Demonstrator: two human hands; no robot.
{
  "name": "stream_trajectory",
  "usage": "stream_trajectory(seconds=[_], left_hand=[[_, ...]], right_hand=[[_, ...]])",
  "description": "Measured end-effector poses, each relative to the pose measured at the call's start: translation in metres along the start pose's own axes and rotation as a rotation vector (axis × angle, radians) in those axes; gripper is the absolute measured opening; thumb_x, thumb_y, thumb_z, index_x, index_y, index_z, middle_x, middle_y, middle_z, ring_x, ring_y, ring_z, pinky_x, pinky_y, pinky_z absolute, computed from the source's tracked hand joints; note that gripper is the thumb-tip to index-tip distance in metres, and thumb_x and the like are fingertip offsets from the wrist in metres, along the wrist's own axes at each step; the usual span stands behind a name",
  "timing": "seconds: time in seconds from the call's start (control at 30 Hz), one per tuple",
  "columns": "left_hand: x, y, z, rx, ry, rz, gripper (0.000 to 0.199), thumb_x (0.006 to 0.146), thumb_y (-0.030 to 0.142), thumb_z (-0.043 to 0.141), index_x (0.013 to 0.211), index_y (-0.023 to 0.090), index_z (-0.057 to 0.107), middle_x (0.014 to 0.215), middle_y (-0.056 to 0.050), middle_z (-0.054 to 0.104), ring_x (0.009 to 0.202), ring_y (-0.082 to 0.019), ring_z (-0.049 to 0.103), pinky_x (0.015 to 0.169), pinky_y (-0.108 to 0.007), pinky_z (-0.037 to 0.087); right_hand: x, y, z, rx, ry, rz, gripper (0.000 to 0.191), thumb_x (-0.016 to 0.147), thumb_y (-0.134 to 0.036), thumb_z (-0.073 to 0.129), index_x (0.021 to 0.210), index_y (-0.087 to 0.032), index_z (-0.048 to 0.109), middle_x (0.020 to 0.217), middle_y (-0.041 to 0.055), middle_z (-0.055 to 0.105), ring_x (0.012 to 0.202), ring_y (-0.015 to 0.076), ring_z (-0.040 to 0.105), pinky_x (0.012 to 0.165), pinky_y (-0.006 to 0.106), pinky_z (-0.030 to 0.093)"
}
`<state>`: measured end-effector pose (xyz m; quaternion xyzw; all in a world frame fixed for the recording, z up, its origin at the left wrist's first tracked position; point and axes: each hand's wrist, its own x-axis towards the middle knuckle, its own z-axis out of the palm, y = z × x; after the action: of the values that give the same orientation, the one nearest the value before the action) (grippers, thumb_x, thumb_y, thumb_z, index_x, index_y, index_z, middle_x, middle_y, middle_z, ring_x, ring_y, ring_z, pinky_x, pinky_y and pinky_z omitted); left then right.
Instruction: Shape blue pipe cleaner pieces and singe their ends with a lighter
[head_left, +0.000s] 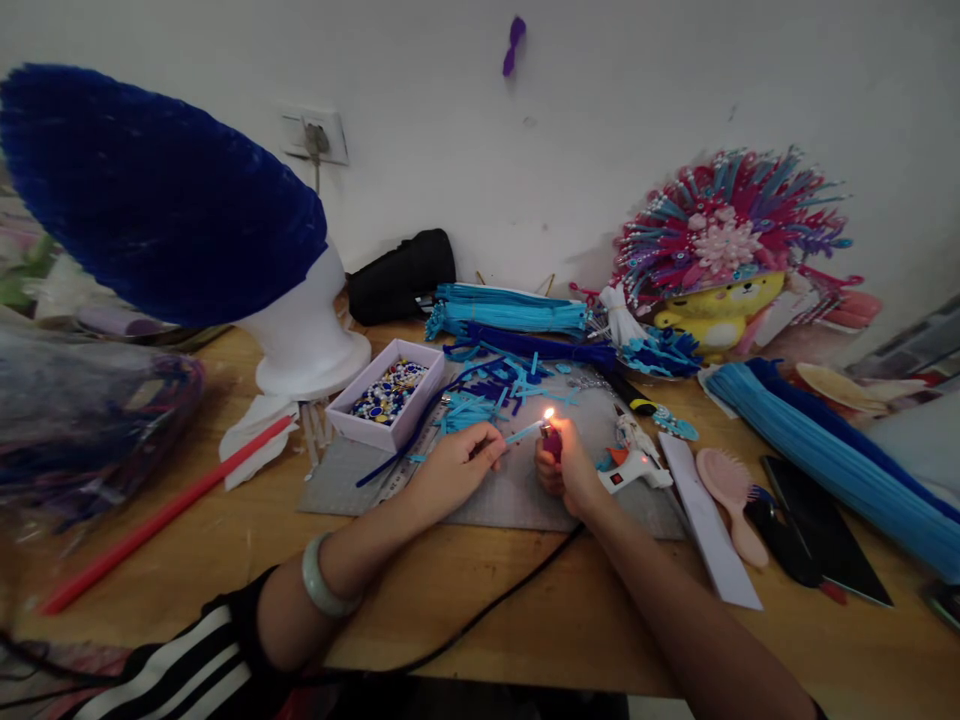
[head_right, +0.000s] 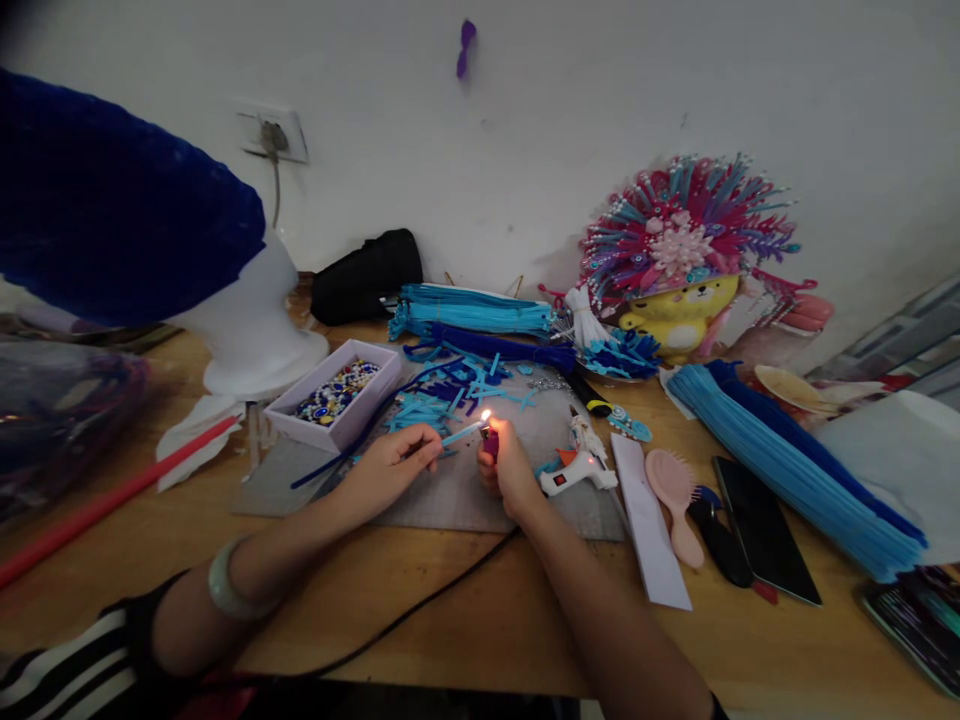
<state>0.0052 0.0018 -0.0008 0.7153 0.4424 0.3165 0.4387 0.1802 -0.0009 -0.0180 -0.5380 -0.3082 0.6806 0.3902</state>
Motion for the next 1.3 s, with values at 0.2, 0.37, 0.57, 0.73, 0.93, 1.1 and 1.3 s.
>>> stream_trajectory(seconds=[0.2, 0.37, 0.57, 0.73, 0.93, 1.1, 1.3], left_hand=[[0.0, 0.001, 0.0, -0.004, -0.018, -0.007, 0.023, 0.087, 0.029, 0.047, 0.066, 0.022, 0.051, 0.063, 0.003, 0.055, 0.066, -0.016, 0.053, 0.067, -0.027, 0.04], [0.0, 0.0, -0.001, 0.009, -0.005, 0.007, 0.022, 0.087, 0.029, 0.047, 0.067, 0.022, 0.052, 0.064, 0.003, 0.055, 0.067, -0.017, 0.053, 0.068, -0.027, 0.04], [0.001, -0.005, 0.0, 0.024, 0.02, 0.03, 0.026, 0.089, 0.031, 0.043, 0.067, 0.022, 0.052, 0.066, 0.002, 0.055, 0.068, -0.017, 0.053, 0.071, -0.029, 0.041], [0.004, -0.01, 0.001, -0.013, 0.081, 0.049, 0.029, 0.09, 0.035, 0.04, 0.066, 0.023, 0.051, 0.065, 0.001, 0.055, 0.068, -0.018, 0.053, 0.072, -0.03, 0.042], [0.005, -0.012, 0.003, -0.107, 0.1, 0.011, 0.032, 0.09, 0.041, 0.039, 0.066, 0.023, 0.051, 0.062, 0.002, 0.052, 0.059, -0.017, 0.049, 0.062, -0.03, 0.04], [0.006, -0.012, 0.005, -0.182, 0.136, -0.052, 0.03, 0.089, 0.04, 0.04, 0.067, 0.023, 0.052, 0.058, 0.003, 0.052, 0.054, -0.016, 0.048, 0.059, -0.029, 0.04], [0.006, -0.009, 0.005, -0.233, 0.166, -0.104, 0.029, 0.088, 0.04, 0.043, 0.067, 0.022, 0.053, 0.055, 0.004, 0.053, 0.051, -0.015, 0.047, 0.057, -0.029, 0.04]], right_hand=[[0.0, 0.0, 0.0, 0.003, -0.009, -0.001, 0.062, 0.087, -0.07, 0.033, 0.045, -0.023, 0.03, 0.038, -0.0077, 0.016, 0.035, 0.0054, 0.007, 0.034, 0.02, 0.006], [-0.002, 0.001, 0.0, 0.03, 0.01, -0.048, 0.064, 0.084, -0.075, 0.029, 0.046, -0.023, 0.032, 0.038, -0.0085, 0.016, 0.035, 0.0054, 0.007, 0.033, 0.018, 0.008], [0.0, 0.001, -0.002, 0.044, -0.03, -0.044, 0.061, 0.081, -0.073, 0.035, 0.045, -0.023, 0.033, 0.037, -0.0096, 0.016, 0.034, 0.005, 0.008, 0.032, 0.018, 0.008], [-0.003, -0.003, 0.002, 0.048, 0.035, -0.002, 0.059, 0.087, -0.064, 0.029, 0.044, -0.023, 0.03, 0.036, -0.009, 0.016, 0.033, 0.0052, 0.008, 0.031, 0.018, 0.008], [-0.006, -0.005, 0.005, 0.017, 0.045, 0.012, 0.057, 0.09, -0.057, 0.029, 0.044, -0.023, 0.029, 0.036, -0.0088, 0.016, 0.033, 0.0052, 0.007, 0.032, 0.017, 0.008], [0.0, -0.001, 0.002, -0.033, 0.044, 0.032, 0.059, 0.09, -0.061, 0.031, 0.045, -0.023, 0.031, 0.037, -0.0086, 0.016, 0.034, 0.006, 0.008, 0.034, 0.018, 0.008], [0.007, 0.004, -0.003, -0.09, 0.038, 0.053, 0.062, 0.091, -0.066, 0.028, 0.046, -0.024, 0.031, 0.038, -0.0075, 0.016, 0.034, 0.0066, 0.01, 0.035, 0.021, 0.009]])
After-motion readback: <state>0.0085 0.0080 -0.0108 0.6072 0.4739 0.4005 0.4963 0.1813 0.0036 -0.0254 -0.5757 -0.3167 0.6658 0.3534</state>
